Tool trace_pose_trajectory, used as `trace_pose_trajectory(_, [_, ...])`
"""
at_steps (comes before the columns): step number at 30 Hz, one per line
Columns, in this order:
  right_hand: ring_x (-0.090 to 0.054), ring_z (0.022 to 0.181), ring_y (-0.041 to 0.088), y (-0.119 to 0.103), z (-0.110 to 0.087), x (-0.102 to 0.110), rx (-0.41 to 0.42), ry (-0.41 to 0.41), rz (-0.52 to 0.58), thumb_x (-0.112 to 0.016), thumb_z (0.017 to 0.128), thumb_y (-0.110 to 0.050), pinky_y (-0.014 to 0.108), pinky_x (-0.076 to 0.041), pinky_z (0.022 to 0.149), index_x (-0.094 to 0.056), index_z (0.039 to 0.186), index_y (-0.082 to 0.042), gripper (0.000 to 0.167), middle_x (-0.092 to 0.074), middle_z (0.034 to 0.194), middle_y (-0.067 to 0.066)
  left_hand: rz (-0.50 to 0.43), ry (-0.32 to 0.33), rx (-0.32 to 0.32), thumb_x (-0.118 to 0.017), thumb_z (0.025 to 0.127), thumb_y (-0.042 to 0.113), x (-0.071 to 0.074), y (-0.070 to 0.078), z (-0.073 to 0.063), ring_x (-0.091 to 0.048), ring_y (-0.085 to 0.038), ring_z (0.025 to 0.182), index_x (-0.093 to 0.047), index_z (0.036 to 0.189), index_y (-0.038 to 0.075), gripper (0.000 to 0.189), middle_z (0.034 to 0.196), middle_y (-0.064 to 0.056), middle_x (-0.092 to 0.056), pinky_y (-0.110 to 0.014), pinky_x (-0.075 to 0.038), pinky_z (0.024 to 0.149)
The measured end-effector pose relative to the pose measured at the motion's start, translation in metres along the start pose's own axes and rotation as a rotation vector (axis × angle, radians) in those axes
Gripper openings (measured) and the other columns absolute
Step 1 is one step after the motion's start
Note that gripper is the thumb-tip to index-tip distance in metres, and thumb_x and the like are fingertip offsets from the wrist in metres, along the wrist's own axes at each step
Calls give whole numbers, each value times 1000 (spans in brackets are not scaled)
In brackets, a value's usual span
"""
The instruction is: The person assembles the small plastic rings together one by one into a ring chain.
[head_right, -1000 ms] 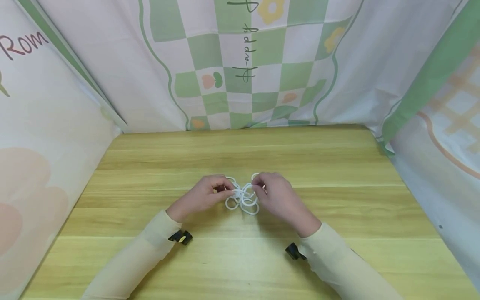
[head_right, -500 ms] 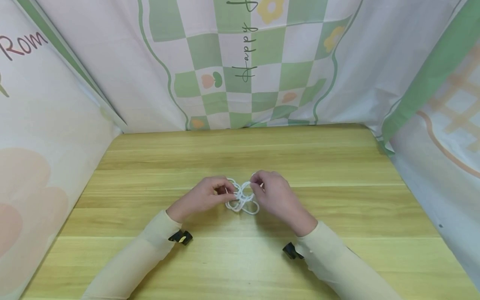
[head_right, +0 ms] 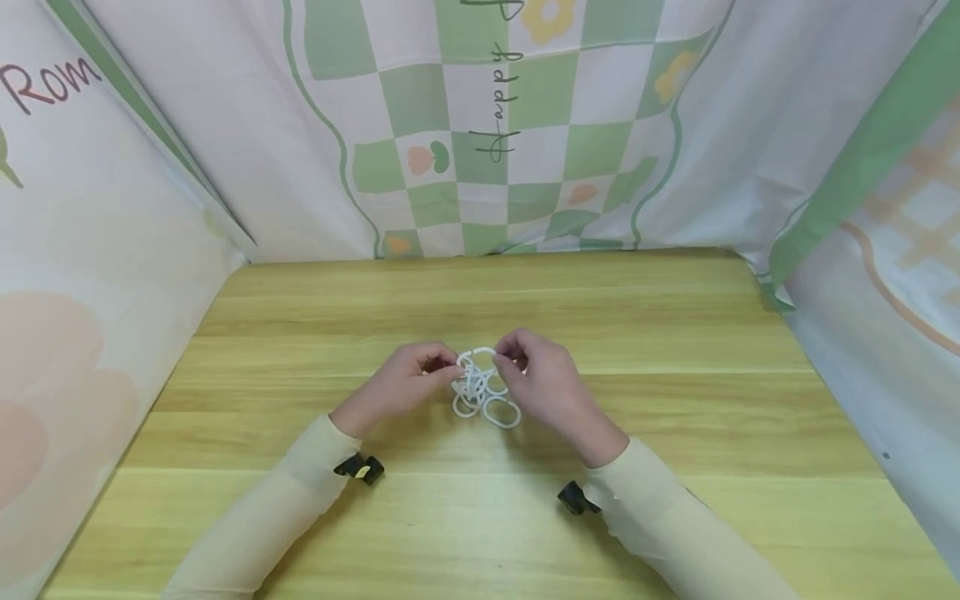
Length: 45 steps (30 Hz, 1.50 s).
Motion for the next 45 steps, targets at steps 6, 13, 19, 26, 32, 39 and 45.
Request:
trace_pose_trajectory(6, [-58,78,15,10,6,-5,14,-26,9,-65,95,-17,34,-50,68,-64,98,-13,4,-64,86,-2,-5,40,8,-64,97,23,12,0,0,-54,-15,75,-70,99,8,16,84,1,-63,-27,-46,65])
trace_pose_trajectory(13, [-57,82,21,53,22,-3,-63,-71,-32,-61,97,-16,37,-49,72,-64,103,-6,12,-64,90,5,24,78,-24,-65,97,19,24,1,-1,-53,-14,73,-69,97,11,10,83,2,-62,-27,-46,62])
trace_pose_trajectory(19, [-60,87,25,79,41,-4,-115,-146,-88,-59,97,-16,42,-51,78,-64,107,-1,19,-66,96,11,16,68,-43,-65,96,17,26,1,-1,-53,-14,74,-69,97,10,8,84,1,-62,-26,-46,63])
trace_pose_trajectory(26, [-60,86,26,94,57,-15,-146,-248,-207,-62,93,-19,45,-50,80,-66,105,-2,21,-66,96,10,19,41,-28,-64,97,18,22,-1,-1,-53,-15,75,-69,98,11,9,85,2,-62,-27,-46,64])
trace_pose_trajectory(32, [-58,79,23,102,61,-29,-153,-320,-267,-62,85,-12,42,-49,75,-68,100,-4,18,-66,91,8,26,29,-4,-64,97,19,21,-4,0,-54,-14,76,-69,98,13,8,86,3,-62,-26,-47,65])
trace_pose_trajectory(39, [-57,76,20,95,56,-34,-52,-381,-196,-55,84,2,36,-48,69,-72,90,-10,22,-68,87,3,40,23,0,-65,97,19,21,-7,1,-53,-14,74,-70,98,10,10,84,3,-62,-27,-46,64])
trace_pose_trajectory(45, [-60,85,23,101,51,-13,-60,-320,-180,-62,88,-5,43,-50,79,-69,96,-6,11,-67,91,6,57,16,-1,-64,97,21,20,-8,1,-52,-14,74,-70,98,13,10,84,4,-62,-26,-45,63])
Point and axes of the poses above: each hand's wrist, its own z-axis towards the middle knuckle, its own x-axis out of the back of the hand, y = z × x, the point moved 9 cm from there along z, towards the middle knuckle
